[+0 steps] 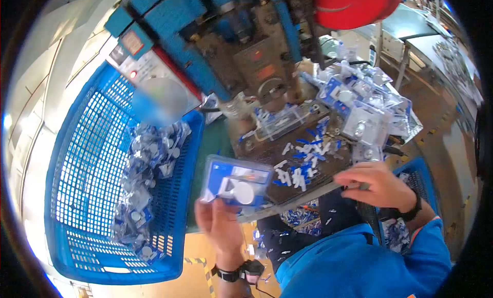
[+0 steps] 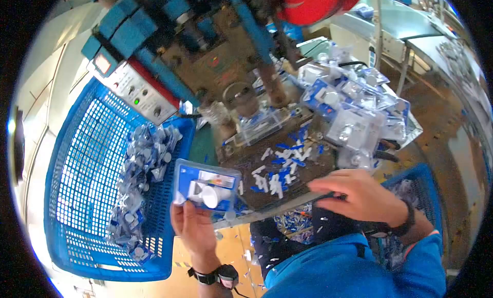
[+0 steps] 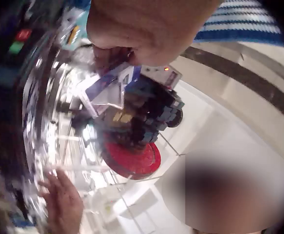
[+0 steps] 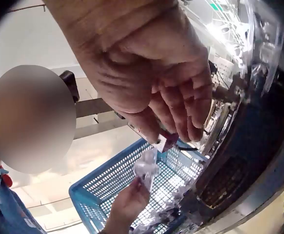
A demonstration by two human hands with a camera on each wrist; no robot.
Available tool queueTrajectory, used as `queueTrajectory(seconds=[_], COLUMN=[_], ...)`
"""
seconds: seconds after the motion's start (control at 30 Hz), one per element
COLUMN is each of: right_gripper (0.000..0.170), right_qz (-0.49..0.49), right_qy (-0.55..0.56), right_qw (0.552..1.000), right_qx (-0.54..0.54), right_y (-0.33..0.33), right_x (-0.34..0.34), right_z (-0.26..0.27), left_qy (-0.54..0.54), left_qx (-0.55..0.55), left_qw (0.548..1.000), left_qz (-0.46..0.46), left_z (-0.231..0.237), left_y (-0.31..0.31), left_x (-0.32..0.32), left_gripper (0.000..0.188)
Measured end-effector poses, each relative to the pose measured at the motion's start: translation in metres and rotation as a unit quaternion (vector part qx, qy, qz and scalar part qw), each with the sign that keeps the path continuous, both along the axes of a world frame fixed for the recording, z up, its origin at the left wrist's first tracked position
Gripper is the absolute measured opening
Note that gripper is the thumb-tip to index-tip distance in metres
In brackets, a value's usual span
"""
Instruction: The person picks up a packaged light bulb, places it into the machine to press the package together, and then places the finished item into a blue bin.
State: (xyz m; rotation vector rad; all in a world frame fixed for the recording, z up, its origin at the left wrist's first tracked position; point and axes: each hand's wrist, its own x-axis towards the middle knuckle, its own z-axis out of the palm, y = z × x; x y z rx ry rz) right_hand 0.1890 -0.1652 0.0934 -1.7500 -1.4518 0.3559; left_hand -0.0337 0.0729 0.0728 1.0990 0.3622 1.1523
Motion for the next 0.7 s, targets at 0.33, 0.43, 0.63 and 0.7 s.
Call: queueTrajectory(seconds=[0.33,0.43,0.63,0.7], right_gripper=[0.04,0.041,0.039,0.036], right_qz=[-0.054,-0.102,-0.128,-0.119], right_qy=[0.201,-0.176,-0.382,-0.388], right_qw=[0.957,0.937,0.871,0.867], right_qx=[0.203,0.282,0.28,0.289], right_y=[0.041,0.044,0.077,0.086], right_x=[-0.008,0.015,0.029,0.028], right_z=[-0.02,-0.009,-0.028,-0.029], left_qy=[0.009,0.056,0.286,0.302], left_qx=[-0.176,-0.064,0.542,0.595], left_qw=[0.948,0.962,0.786,0.741], left_qz=[-0.264,-0.26,0.081,0.073], left_z=[-0.019,0.0,-0.007,-0.01], left_y=[-0.056,-0.046,-0.029,-0.025], left_x=[0.092,0.09,0.088,0.095], left_gripper=[0.038,0.045,0.071,0.064])
